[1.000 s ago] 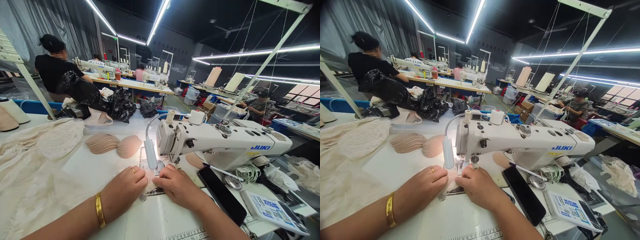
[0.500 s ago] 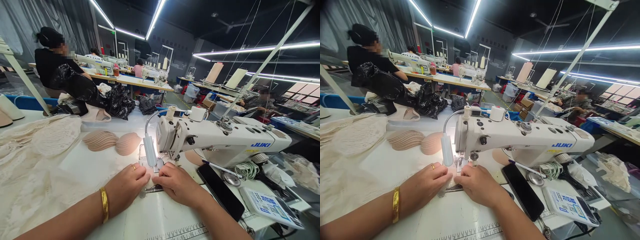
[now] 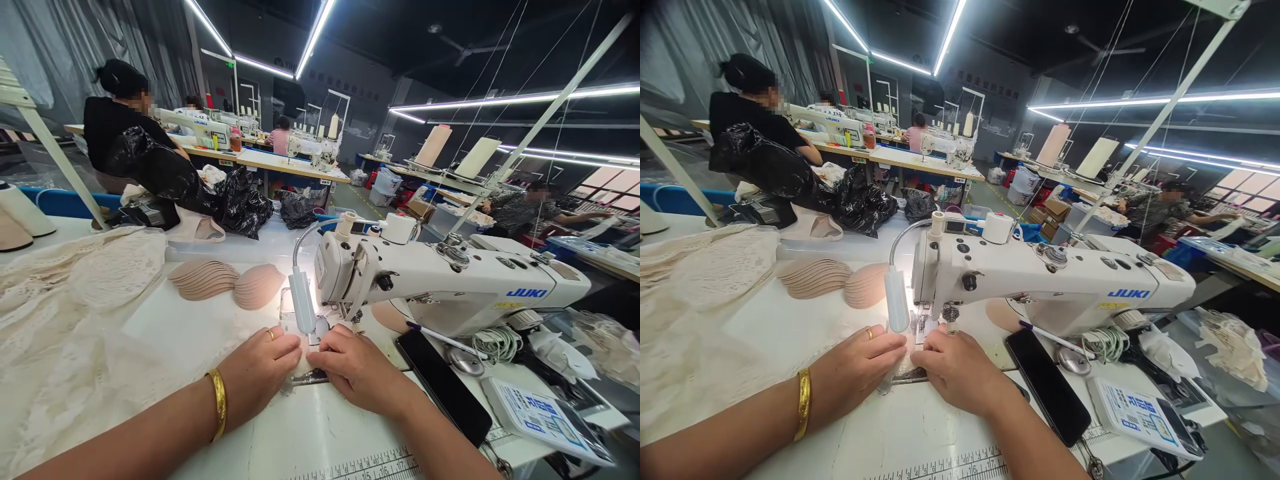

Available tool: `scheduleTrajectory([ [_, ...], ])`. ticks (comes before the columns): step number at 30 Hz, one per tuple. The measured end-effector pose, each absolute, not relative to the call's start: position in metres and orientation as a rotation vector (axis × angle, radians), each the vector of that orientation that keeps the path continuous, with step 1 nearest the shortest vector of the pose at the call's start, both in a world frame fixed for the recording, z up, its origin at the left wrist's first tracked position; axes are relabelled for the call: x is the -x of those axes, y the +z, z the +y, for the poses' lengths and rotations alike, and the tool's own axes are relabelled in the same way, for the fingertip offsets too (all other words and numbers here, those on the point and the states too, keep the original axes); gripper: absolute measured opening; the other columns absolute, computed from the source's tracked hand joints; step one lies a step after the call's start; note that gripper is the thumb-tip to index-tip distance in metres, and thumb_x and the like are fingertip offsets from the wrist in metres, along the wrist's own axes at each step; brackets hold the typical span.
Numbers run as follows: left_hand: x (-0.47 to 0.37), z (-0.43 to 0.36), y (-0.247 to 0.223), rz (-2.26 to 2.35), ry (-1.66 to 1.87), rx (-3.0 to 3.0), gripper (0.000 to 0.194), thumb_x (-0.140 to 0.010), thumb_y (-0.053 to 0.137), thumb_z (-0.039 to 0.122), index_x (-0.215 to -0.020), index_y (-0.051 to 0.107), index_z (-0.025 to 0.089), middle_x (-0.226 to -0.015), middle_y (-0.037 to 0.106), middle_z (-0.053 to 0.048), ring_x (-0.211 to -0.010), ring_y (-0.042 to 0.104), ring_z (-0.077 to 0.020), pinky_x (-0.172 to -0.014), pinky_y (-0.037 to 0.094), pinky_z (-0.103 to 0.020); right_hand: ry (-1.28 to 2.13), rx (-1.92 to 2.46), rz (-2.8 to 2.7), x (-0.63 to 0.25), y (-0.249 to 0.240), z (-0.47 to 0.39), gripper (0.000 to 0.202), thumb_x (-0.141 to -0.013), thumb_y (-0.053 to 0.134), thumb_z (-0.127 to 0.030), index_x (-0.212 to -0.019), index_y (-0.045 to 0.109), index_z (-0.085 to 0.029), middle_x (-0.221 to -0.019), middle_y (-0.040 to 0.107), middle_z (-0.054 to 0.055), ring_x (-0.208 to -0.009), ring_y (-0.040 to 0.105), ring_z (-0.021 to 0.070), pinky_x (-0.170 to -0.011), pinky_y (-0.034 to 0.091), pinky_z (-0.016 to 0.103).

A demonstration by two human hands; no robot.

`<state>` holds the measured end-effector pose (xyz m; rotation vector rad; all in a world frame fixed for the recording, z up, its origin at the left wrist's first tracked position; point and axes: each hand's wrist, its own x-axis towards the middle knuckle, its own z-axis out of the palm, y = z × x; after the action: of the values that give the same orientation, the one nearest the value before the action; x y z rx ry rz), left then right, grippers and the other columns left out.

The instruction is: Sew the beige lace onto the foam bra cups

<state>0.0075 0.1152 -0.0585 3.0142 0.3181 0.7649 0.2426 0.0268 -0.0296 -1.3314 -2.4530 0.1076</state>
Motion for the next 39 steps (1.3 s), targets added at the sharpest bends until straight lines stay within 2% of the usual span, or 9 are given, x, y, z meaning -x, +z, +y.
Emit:
scheduleTrajectory([
  [4,-0.009,0.12,-0.07,0.297,0.871,-2.971,0.03,-0.085,0.048,-0.001,-0.101,0.064,0.018,-0.103,0.068,-0.01,-0.077,0.051,-0.0225,-0.072,0.047,-0.035,0.123,1.342,-2.42,-0.241,-0.032,0.028,0.032,-0.098,0.048,-0.005,-0.116,0.068,-0.021,-0.091,0.064,0.004,-0.083,0.052,0.0202,-0.07,0.042,0.029],
  [9,-0.013,0.13,-0.076,0.274,0.924,-2.949,0.025,-0.094,0.048,0.006,-0.105,0.066,0.019,-0.096,0.067,-0.009,-0.07,0.05,-0.0209,-0.067,0.044,-0.034,0.091,1.38,-2.39,-0.24,-0.04,0.029,0.031,-0.097,0.05,-0.006,-0.119,0.067,-0.021,-0.091,0.061,0.004,-0.085,0.053,0.0212,-0.067,0.039,0.028],
  [12,-0.018,0.136,-0.073,0.186,0.985,-2.934,0.029,-0.096,0.042,0.006,-0.11,0.064,0.019,-0.084,0.063,-0.006,-0.066,0.049,-0.0206,-0.064,0.042,-0.033,0.078,1.422,-2.367,-0.241,-0.044,0.03,0.032,-0.096,0.051,-0.006,-0.118,0.068,-0.021,-0.09,0.06,0.004,-0.084,0.053,0.0215,-0.063,0.036,0.028],
  [17,-0.022,0.143,-0.059,0.098,0.988,-2.93,0.029,-0.098,0.04,0.007,-0.113,0.063,0.017,-0.085,0.064,-0.007,-0.068,0.051,-0.0217,-0.065,0.043,-0.032,0.068,1.47,-2.328,-0.241,-0.047,0.031,0.032,-0.096,0.05,-0.005,-0.118,0.068,-0.021,-0.091,0.061,0.005,-0.088,0.056,0.0224,-0.06,0.033,0.027],
  [21,-0.024,0.146,-0.05,0.096,0.9,-2.972,0.023,-0.098,0.044,0.007,-0.105,0.063,0.016,-0.078,0.06,-0.004,-0.066,0.048,-0.0212,-0.065,0.043,-0.032,0.045,1.497,-2.31,-0.241,-0.047,0.032,0.028,-0.1,0.05,-0.008,-0.118,0.066,-0.022,-0.092,0.062,0.005,-0.087,0.057,0.022,-0.057,0.03,0.027],
  [24,-0.025,0.149,-0.048,0.069,0.896,-2.975,0.021,-0.098,0.046,0.007,-0.102,0.064,0.017,-0.08,0.062,-0.005,-0.068,0.051,-0.0216,-0.067,0.044,-0.033,0.037,1.515,-2.304,-0.242,-0.049,0.032,0.024,-0.1,0.049,-0.008,-0.113,0.065,-0.022,-0.09,0.061,0.005,-0.087,0.058,0.0224,-0.056,0.028,0.027],
  [31,-0.024,0.152,-0.042,0.073,0.807,-3.01,0.022,-0.098,0.046,0.008,-0.098,0.065,0.018,-0.089,0.068,-0.008,-0.073,0.056,-0.0218,-0.069,0.047,-0.034,0.044,1.528,-2.293,-0.241,-0.049,0.032,0.026,-0.1,0.049,-0.009,-0.116,0.065,-0.021,-0.092,0.061,0.006,-0.087,0.058,0.0231,-0.057,0.033,0.027],
  [34,-0.024,0.155,-0.042,0.101,0.686,-3.064,0.023,-0.098,0.047,0.008,-0.102,0.066,0.019,-0.089,0.07,-0.008,-0.075,0.058,-0.0223,-0.075,0.049,-0.036,0.037,1.522,-2.291,-0.241,-0.048,0.032,0.026,-0.1,0.049,-0.009,-0.116,0.065,-0.021,-0.09,0.061,0.005,-0.085,0.057,0.0228,-0.058,0.035,0.027],
  [39,-0.028,0.164,-0.046,0.143,0.707,-3.022,0.022,-0.092,0.054,0.007,-0.102,0.068,0.021,-0.086,0.068,-0.006,-0.08,0.061,-0.0238,-0.082,0.049,-0.038,0.015,1.491,-2.287,-0.242,-0.051,0.033,0.028,-0.099,0.048,-0.009,-0.117,0.065,-0.021,-0.092,0.061,0.006,-0.086,0.058,0.0233,-0.062,0.04,0.029],
])
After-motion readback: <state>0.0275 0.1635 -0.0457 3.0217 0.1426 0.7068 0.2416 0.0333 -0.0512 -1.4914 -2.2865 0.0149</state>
